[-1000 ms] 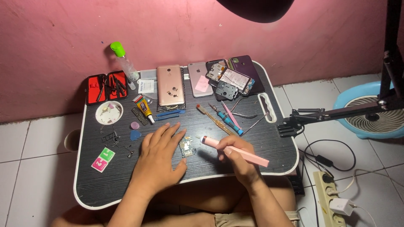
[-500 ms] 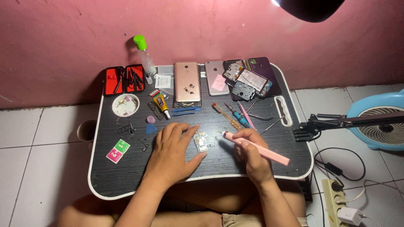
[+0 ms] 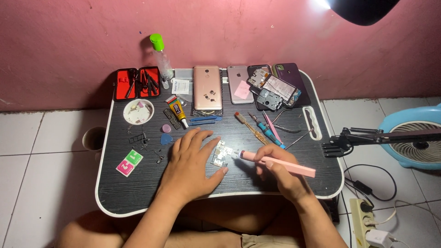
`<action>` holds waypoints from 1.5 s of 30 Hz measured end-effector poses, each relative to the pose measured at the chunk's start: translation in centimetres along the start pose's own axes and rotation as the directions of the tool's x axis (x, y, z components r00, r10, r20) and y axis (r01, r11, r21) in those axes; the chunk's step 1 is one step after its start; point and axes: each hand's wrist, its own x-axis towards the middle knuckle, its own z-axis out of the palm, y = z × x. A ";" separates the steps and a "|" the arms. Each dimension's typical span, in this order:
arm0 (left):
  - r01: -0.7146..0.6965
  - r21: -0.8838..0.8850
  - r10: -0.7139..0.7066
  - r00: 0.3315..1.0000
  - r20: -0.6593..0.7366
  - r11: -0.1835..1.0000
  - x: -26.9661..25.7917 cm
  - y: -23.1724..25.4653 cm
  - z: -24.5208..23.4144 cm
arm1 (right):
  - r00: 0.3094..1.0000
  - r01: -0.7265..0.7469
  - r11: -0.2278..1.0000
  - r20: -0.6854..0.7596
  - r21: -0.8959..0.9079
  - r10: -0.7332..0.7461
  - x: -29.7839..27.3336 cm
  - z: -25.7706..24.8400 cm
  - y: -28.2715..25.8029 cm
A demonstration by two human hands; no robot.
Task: The person uses a pink soldering iron to apply heat to a small circuit board on a workbench. They hold the board steady with their left hand while carefully moving the soldering iron tip across different points on the board.
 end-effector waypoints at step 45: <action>0.016 0.068 -0.014 1.000 -0.027 0.998 0.3 -0.4 1.2 | 0.990 0.134 0.990 0.029 0.053 -0.136 0.4 0.7 0.3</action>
